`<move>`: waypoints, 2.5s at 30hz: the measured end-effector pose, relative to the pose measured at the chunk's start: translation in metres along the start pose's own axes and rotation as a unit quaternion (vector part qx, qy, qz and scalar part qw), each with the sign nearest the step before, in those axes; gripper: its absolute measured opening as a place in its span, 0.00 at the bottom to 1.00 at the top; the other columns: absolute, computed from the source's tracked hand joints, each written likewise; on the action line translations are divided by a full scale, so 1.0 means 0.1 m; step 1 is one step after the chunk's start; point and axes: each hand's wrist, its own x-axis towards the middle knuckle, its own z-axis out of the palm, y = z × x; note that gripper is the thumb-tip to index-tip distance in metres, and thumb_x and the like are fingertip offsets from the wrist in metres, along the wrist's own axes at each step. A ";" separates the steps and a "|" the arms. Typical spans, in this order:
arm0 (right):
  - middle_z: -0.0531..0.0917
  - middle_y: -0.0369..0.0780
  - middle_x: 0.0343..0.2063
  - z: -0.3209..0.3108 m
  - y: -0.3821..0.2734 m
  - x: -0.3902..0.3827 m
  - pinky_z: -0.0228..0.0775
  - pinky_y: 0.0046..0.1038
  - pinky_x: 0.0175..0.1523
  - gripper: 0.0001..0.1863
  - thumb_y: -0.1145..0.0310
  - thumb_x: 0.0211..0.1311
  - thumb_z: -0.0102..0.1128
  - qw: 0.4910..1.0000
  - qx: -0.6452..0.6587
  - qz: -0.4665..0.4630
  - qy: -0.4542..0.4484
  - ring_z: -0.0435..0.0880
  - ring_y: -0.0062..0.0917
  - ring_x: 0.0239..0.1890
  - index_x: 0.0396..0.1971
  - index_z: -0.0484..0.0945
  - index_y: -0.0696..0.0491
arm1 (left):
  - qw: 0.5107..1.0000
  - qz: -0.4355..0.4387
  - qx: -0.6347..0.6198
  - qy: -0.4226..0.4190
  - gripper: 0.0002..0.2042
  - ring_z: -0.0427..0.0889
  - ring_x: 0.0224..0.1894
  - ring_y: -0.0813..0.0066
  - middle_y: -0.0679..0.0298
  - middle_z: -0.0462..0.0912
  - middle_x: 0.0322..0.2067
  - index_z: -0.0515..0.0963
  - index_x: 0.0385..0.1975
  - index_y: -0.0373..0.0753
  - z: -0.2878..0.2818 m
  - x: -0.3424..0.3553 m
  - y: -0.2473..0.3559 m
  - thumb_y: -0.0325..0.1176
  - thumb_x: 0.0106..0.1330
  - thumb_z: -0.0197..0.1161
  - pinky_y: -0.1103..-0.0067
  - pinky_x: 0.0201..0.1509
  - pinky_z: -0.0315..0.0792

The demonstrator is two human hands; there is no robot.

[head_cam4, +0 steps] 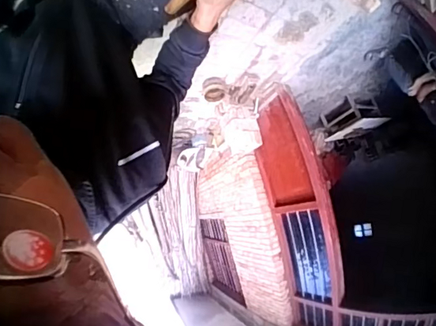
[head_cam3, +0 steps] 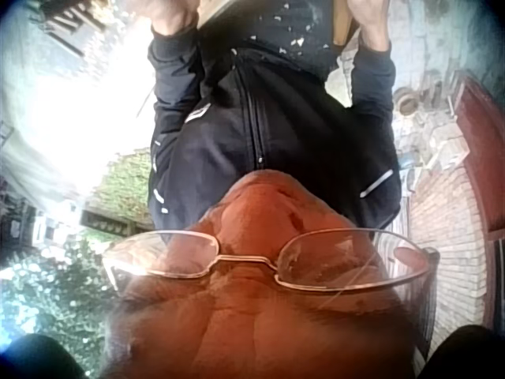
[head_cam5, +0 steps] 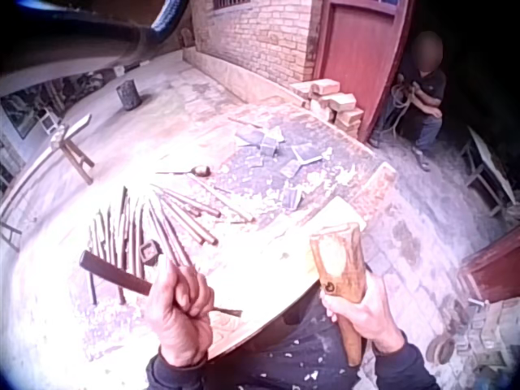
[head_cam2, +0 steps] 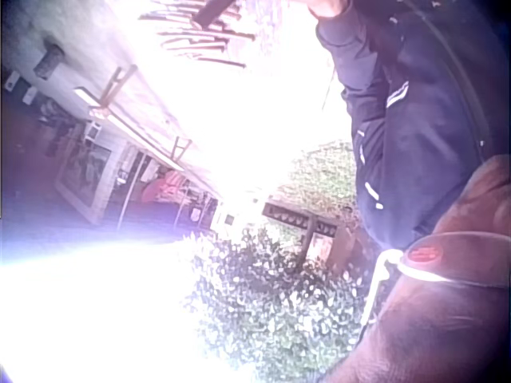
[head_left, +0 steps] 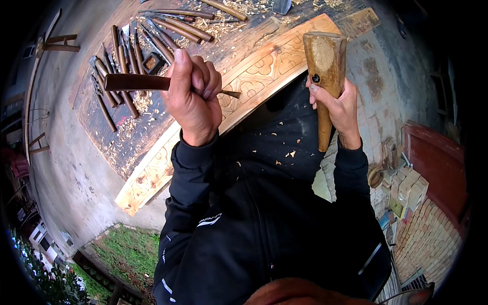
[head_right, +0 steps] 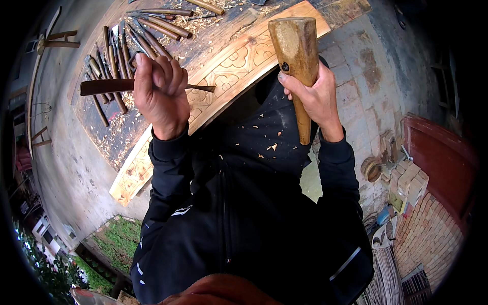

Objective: The person carves a decorative pattern into a long wooden plank using a chisel and a wooden mallet. They repeatedly strike the chisel to remove wood shavings and refine the design along the plank's surface.

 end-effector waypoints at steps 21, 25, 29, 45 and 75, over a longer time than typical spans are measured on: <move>0.87 0.43 0.44 0.22 -1.80 0.49 0.79 0.28 0.52 0.31 0.79 0.51 0.66 0.778 -0.401 -0.480 0.063 0.88 0.34 0.45 0.59 0.79 0.50 | 0.941 0.164 0.293 -0.043 0.10 0.58 0.21 0.79 0.60 0.60 0.16 0.76 0.25 0.30 0.39 -0.13 -0.35 0.26 0.67 0.69 0.76 0.22 0.60; 0.89 0.42 0.45 0.03 -2.00 0.43 0.80 0.30 0.49 0.21 0.82 0.59 0.62 0.864 -0.201 -0.440 0.136 0.89 0.28 0.44 0.54 0.83 0.57 | 0.945 0.123 0.301 -0.043 0.09 0.58 0.21 0.78 0.58 0.63 0.16 0.78 0.26 0.30 0.40 -0.14 -0.25 0.27 0.67 0.69 0.75 0.23 0.60; 0.89 0.42 0.46 0.21 -1.84 0.39 0.79 0.29 0.53 0.27 0.82 0.50 0.67 0.842 -0.312 -0.437 0.053 0.89 0.33 0.48 0.55 0.83 0.53 | 0.947 0.109 0.299 -0.052 0.10 0.57 0.22 0.81 0.60 0.62 0.16 0.79 0.27 0.31 0.41 -0.13 -0.31 0.29 0.68 0.69 0.75 0.23 0.59; 0.89 0.39 0.35 0.04 -1.05 0.18 0.79 0.25 0.45 0.21 0.68 0.51 0.83 0.928 -0.236 -0.273 0.091 0.87 0.20 0.37 0.41 0.83 0.61 | 0.996 0.031 0.063 -0.048 0.28 0.52 0.15 0.82 0.70 0.56 0.13 0.60 0.13 0.42 -0.02 -0.16 -0.11 0.44 0.81 0.52 0.78 0.20 0.46; 0.89 0.38 0.47 -0.07 -1.33 0.56 0.79 0.26 0.54 0.27 0.74 0.55 0.78 0.878 -0.315 -0.323 0.162 0.88 0.23 0.47 0.57 0.82 0.55 | 0.977 -0.019 0.198 -0.079 0.23 0.55 0.18 0.88 0.78 0.62 0.14 0.71 0.13 0.38 0.33 0.00 -0.17 0.38 0.71 0.69 0.79 0.22 0.49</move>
